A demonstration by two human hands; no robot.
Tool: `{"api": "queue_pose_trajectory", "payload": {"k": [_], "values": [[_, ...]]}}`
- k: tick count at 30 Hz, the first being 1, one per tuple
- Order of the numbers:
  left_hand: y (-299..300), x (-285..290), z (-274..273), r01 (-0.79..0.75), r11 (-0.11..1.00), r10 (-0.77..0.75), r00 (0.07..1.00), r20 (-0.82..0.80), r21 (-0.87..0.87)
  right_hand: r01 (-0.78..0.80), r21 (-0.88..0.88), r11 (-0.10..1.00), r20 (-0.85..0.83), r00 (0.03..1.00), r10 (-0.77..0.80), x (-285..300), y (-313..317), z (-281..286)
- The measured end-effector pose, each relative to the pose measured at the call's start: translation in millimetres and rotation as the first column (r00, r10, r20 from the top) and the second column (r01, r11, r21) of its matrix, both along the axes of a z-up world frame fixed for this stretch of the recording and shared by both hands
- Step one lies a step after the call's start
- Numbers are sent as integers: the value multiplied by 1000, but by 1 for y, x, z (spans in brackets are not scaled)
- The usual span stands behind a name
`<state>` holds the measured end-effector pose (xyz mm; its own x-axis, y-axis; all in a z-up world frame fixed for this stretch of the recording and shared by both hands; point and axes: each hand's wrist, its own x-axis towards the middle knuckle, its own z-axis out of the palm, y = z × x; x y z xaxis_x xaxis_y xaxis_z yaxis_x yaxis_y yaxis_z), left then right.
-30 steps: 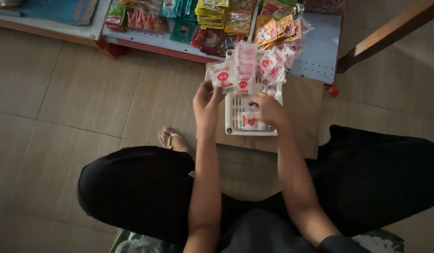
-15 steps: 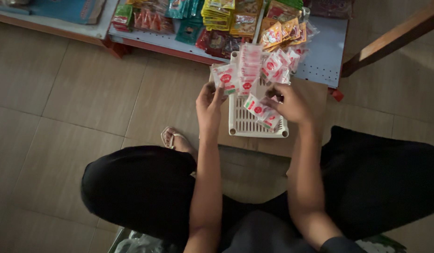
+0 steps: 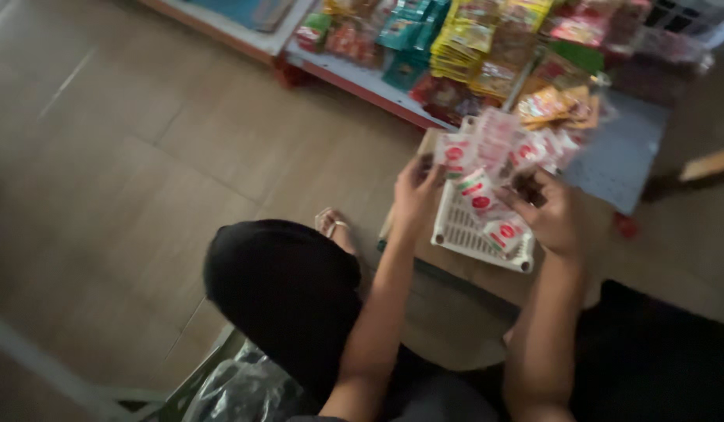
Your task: The person arranges snack packets on a shelf, then sits on the floor to organize small white packets from a basket onto a cardboard box. The person handles the packets one by one, placing them in neat rows.
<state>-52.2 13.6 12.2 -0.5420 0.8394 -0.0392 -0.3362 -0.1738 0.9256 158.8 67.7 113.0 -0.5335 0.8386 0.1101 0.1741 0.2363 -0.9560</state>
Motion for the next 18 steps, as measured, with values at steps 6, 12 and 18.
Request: {"api": "queue_pose_trajectory", "payload": {"k": [6, 12, 18], "values": [[-5, -7, 7, 54, 997, -57, 997, 53, 52, 38, -181, 983, -189, 979, -72, -23, 2, -14], [-16, -15, 28, 81, 995, -80, 996, 25, -54, 94, -242, 966, -241, 958, -154, -37, 4, -24], [-13, -14, 29, 165, 986, -162, 978, 128, -8, 104, -285, 953, -285, 940, -188, -44, 5, -29]]}}
